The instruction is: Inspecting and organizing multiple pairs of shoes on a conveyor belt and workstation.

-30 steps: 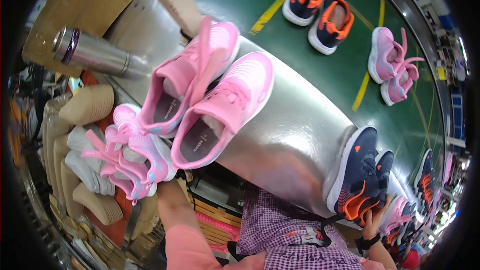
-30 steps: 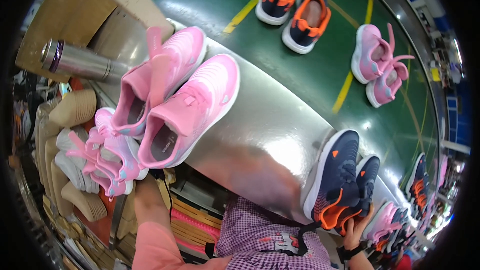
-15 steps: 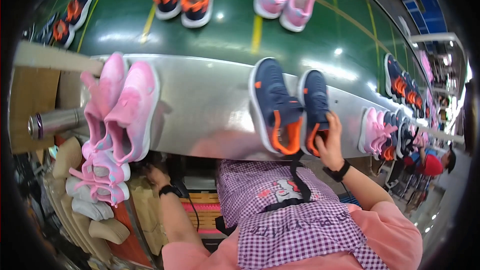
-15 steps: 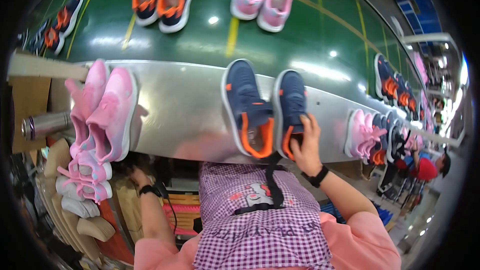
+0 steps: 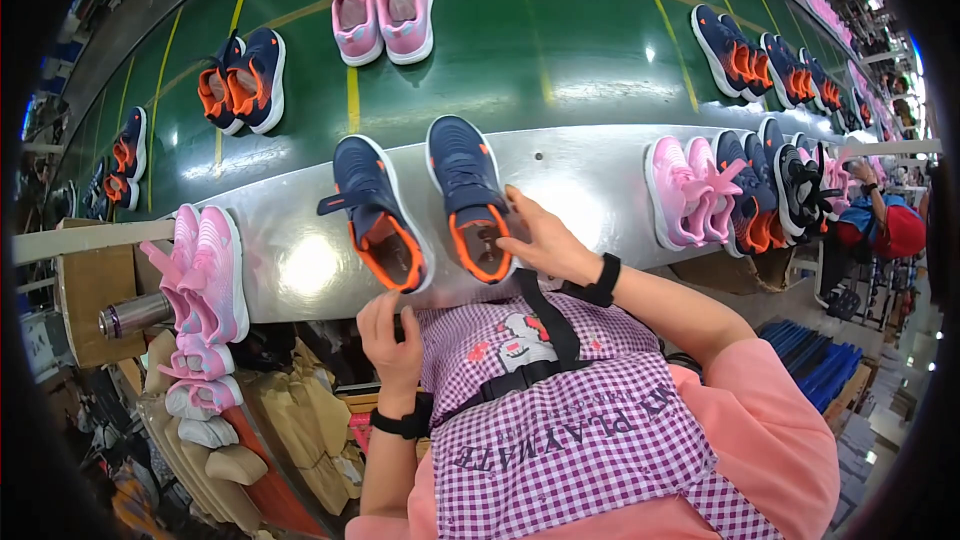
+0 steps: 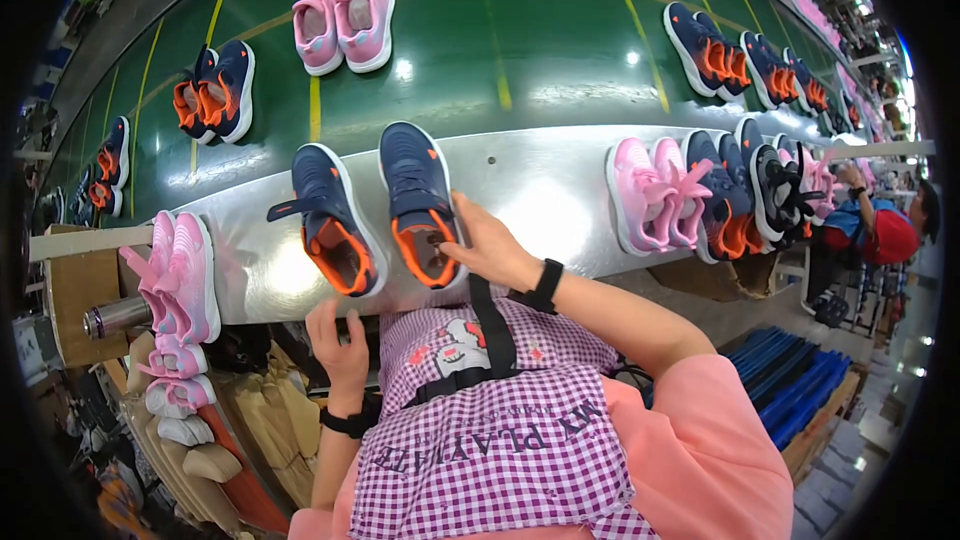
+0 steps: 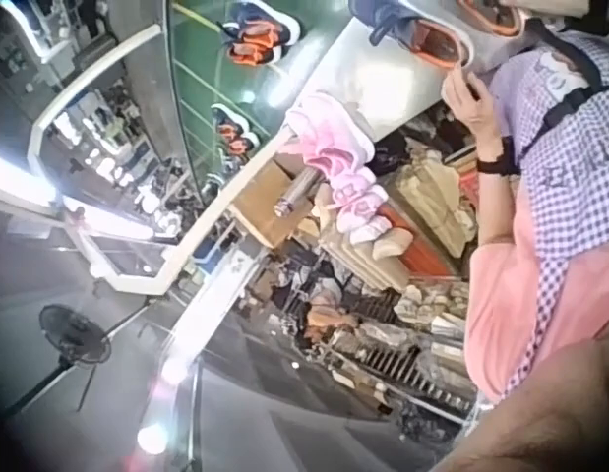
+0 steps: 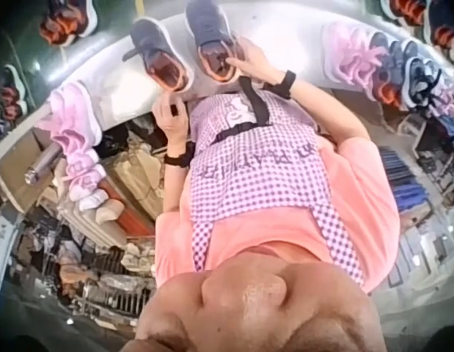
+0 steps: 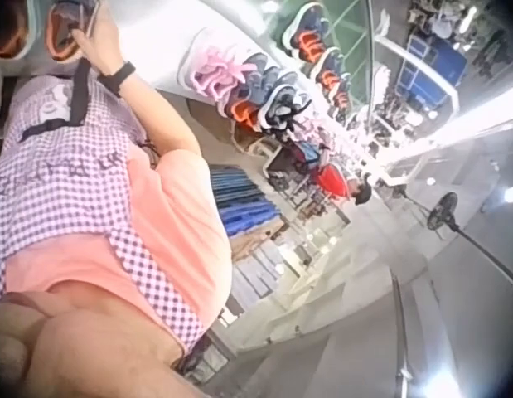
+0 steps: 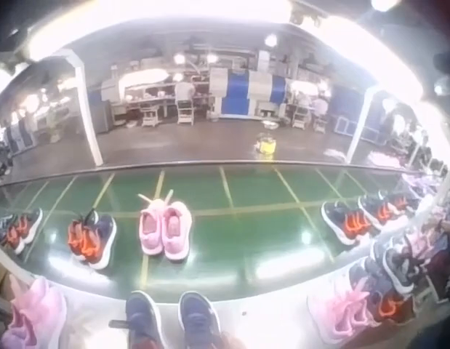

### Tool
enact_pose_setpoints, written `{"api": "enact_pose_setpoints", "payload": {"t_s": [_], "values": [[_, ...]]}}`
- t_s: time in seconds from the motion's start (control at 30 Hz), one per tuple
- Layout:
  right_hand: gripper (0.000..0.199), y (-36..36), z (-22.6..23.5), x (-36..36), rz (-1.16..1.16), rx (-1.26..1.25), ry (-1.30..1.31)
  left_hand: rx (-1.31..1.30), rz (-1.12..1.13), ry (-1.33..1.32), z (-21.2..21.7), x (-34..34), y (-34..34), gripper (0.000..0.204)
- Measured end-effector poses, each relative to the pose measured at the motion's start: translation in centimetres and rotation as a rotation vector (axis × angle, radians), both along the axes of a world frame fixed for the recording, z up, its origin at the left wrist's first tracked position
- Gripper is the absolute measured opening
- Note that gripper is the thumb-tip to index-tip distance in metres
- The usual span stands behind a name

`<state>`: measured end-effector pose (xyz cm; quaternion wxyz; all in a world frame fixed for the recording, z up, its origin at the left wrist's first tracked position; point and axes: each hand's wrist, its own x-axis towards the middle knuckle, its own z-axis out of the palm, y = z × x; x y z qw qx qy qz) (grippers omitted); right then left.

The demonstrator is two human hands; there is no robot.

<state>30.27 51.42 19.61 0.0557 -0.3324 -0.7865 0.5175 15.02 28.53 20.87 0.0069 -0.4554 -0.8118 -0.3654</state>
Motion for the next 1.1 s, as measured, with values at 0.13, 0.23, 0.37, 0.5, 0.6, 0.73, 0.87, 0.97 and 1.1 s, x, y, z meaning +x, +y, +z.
{"api": "enact_pose_setpoints", "payload": {"t_s": [0.13, 0.23, 0.37, 0.5, 0.6, 0.73, 0.87, 0.97, 1.1], "values": [[0.073, 1.0, 0.0, -0.4, 0.125, -0.004, -0.035, 0.022, -0.192, 0.084, 2.5, 1.2, 7.6, 0.033], [0.076, 1.6, -0.6, -0.9, 0.174, 0.013, -0.070, 0.028, -0.274, 0.244, 2.3, 1.7, 11.5, 0.031], [0.075, 0.5, -1.7, -0.5, 0.125, 0.164, 0.159, -0.026, -0.323, 0.270, 0.4, 2.0, 13.3, 0.022], [0.070, 0.9, -1.3, -0.5, 0.112, 0.070, 0.129, -0.039, -0.218, 0.070, -0.1, 1.2, 13.7, 0.020], [0.066, 0.9, -1.7, -0.8, 0.081, 0.052, 0.161, -0.107, -0.271, 0.201, 0.2, 0.8, 14.0, 0.026], [0.062, 0.9, -0.8, -1.1, 0.072, -0.043, 0.108, -0.140, -0.219, 0.048, 1.6, 0.4, 14.0, 0.044], [0.048, 1.2, -1.5, -0.5, 0.186, 0.193, 0.110, -0.145, -0.280, 0.112, 0.5, 0.5, 14.5, 0.042], [0.050, 0.9, -1.4, -0.3, 0.316, 0.506, -0.037, -0.125, -0.334, 0.146, -0.2, 0.4, 14.8, 0.035], [0.050, 0.7, -2.2, -0.8, 0.382, 0.549, -0.080, -0.105, -0.308, 0.164, -0.6, 0.2, 14.0, 0.035]]}}
